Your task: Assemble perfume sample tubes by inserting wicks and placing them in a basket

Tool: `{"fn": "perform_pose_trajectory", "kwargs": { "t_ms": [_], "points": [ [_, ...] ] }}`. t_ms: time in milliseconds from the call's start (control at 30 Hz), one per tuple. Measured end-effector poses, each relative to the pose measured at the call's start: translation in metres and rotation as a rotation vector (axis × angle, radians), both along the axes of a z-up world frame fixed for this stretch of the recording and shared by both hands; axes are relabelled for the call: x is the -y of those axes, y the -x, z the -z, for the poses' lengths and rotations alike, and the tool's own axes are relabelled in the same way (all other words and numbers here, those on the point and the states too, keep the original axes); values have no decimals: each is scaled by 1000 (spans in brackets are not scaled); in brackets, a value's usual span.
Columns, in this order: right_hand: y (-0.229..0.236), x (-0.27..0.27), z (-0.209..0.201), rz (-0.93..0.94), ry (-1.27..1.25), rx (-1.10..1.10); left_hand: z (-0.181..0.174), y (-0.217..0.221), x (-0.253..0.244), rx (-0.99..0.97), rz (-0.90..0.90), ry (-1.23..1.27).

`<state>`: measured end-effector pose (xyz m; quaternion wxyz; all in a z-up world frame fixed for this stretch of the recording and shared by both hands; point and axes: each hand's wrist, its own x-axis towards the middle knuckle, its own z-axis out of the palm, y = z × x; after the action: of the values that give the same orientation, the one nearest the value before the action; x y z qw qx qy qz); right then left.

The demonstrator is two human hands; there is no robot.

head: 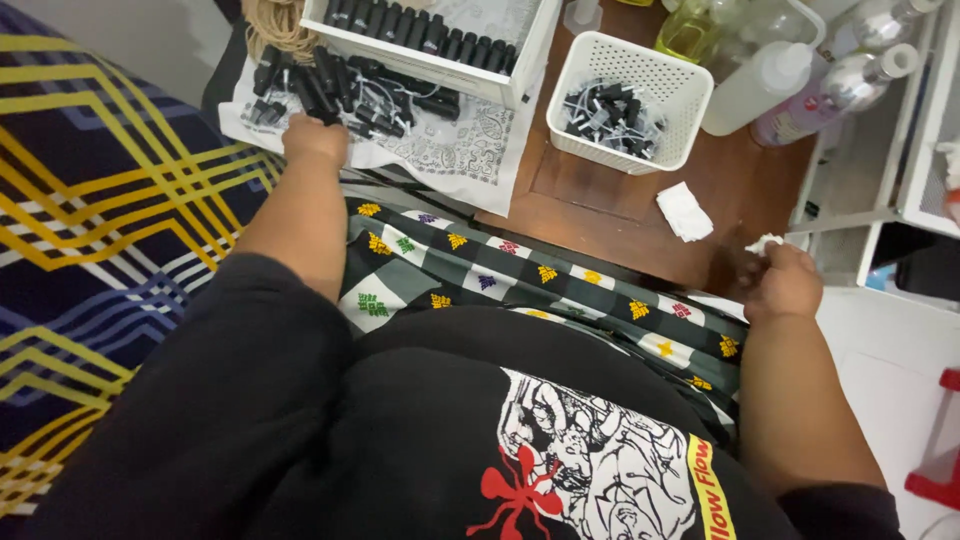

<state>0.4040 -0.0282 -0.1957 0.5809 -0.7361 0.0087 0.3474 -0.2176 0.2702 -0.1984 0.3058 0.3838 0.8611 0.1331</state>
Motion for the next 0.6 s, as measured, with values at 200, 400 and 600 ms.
{"fn": "perform_pose_trajectory", "kwargs": {
  "t_ms": [200, 400, 600],
  "points": [
    [20, 1, -18, -106, 176, 115, 38, 22, -1, 66, -124, -176],
    [9, -3, 12, -114, -7, 76, -10, 3, 29, 203, -279, -361],
    [22, -1, 22, -125, -260, 90, -30, -16, 45, 595, -202, -664]
  ]
}}
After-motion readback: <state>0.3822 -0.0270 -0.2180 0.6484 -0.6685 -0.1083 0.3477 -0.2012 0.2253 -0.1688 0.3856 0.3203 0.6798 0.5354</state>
